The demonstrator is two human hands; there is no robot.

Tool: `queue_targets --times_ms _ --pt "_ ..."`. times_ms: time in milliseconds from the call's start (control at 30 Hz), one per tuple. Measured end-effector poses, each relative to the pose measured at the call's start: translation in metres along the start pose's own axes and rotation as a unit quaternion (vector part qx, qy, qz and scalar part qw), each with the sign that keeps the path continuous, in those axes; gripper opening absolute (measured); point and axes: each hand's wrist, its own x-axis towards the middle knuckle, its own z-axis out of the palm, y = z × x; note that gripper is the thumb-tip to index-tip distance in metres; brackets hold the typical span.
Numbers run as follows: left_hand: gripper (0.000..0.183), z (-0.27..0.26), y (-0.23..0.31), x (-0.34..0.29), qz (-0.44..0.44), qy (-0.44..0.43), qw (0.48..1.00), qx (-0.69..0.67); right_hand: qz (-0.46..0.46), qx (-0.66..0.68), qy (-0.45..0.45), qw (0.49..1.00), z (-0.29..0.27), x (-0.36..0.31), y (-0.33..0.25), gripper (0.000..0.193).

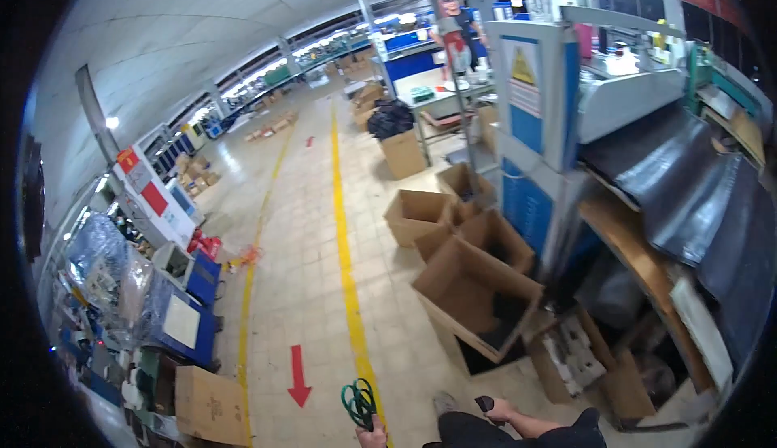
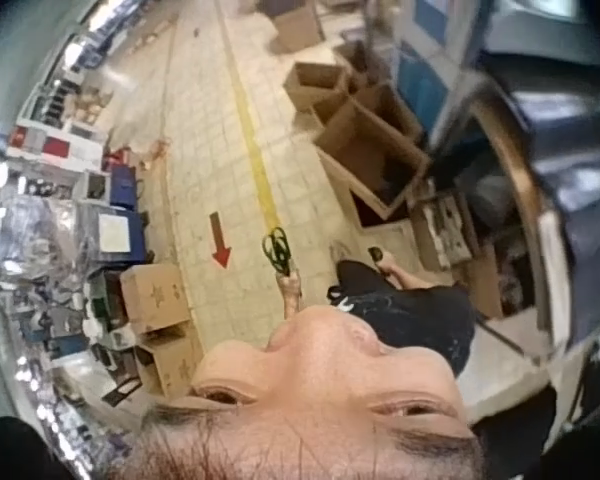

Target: Sort and stack small cut-out shoe components from a production line conveyor.

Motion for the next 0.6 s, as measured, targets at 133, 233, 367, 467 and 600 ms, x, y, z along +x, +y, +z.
queue_targets --times_ms 133,233,367,467,600 --pt "0.029 -0.073 0.029 0.134 -0.09 0.015 0.994 -0.053 -0.167 0.012 -0.027 0.986 -0.036 0.12 -0.236 0.053" --pt "0.03 -0.096 0.054 0.254 -0.165 -0.011 0.975 -0.151 -0.245 0.095 -0.019 0.965 -0.078 0.198 -0.432 0.033" --pt "0.035 -0.089 0.066 0.44 -0.243 -0.058 0.923 -0.294 -0.227 0.082 -0.058 0.969 -0.119 0.341 -0.581 0.046" --pt "0.039 -0.08 0.082 0.612 -0.234 -0.027 0.913 -0.334 -0.311 0.011 0.04 0.949 -0.126 0.463 -0.62 0.044" --pt "0.037 -0.078 0.148 0.829 -0.19 -0.107 0.91 -0.353 0.009 0.075 0.045 0.996 -0.176 0.52 -0.685 0.042"
